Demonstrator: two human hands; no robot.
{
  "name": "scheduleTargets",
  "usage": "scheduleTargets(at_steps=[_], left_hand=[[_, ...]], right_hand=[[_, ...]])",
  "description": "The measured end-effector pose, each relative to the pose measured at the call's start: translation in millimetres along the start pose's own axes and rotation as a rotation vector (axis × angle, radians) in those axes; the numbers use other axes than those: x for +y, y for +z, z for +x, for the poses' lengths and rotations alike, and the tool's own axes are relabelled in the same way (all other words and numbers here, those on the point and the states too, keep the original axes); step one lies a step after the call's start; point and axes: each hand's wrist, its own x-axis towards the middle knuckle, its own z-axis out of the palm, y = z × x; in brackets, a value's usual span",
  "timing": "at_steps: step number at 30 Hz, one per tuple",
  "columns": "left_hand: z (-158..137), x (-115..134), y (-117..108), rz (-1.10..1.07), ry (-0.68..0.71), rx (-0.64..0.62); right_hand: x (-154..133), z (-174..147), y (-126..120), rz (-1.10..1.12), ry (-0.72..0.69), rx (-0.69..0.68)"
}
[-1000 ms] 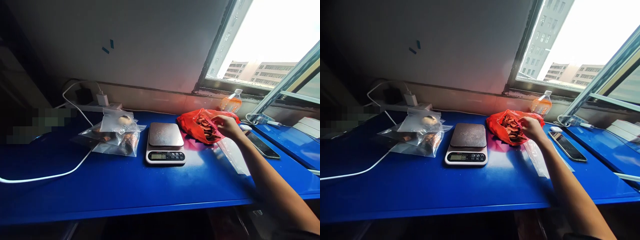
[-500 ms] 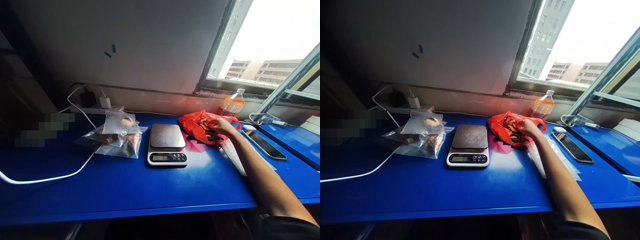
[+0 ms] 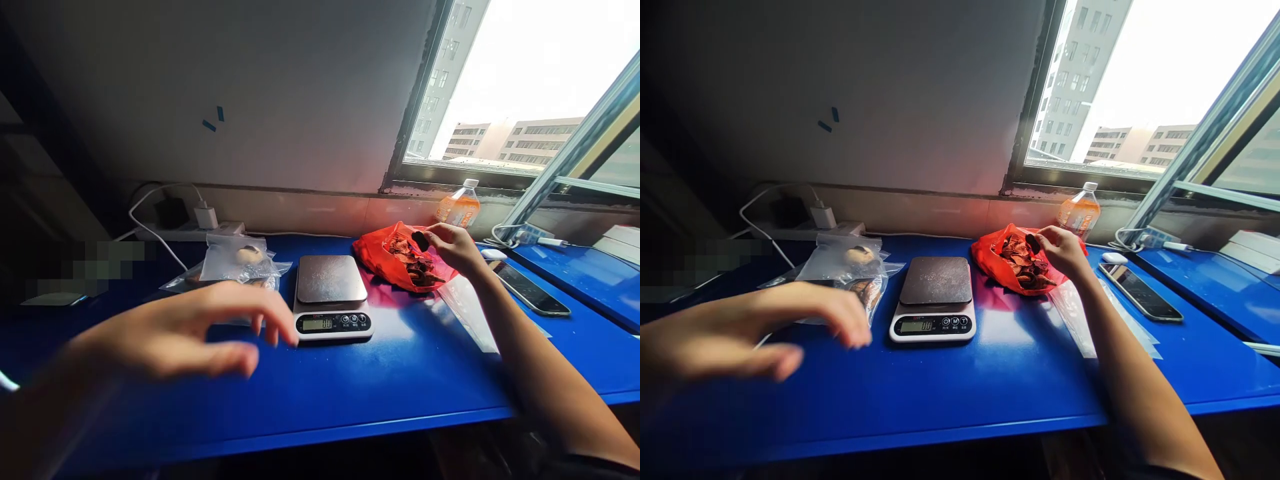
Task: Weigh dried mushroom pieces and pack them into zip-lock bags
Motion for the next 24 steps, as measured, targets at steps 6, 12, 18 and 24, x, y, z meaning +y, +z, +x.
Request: scheduleTargets(at_steps=[6, 12, 18, 24], left_hand=[[82.2, 9.8, 2.2, 0.081, -0.031, 0.104], [62.4, -27.6, -0.6, 0.354, 0.035, 0.262], [62.5, -28.6, 1.3, 0.398, 0.070, 0.266], [61.9, -26.5, 7.8, 0.430, 0.112, 0.213]], right_hand=[[-53.7, -20.3, -10.9, 0.481, 0.123, -0.264], [-88.7, -32.6, 19.3, 0.638, 0.198, -0.407], [-119.3, -31.9, 44.0, 0.604, 0.005, -0.465], [-156.7, -25.7, 71.0, 0.071, -0.314, -0.248]])
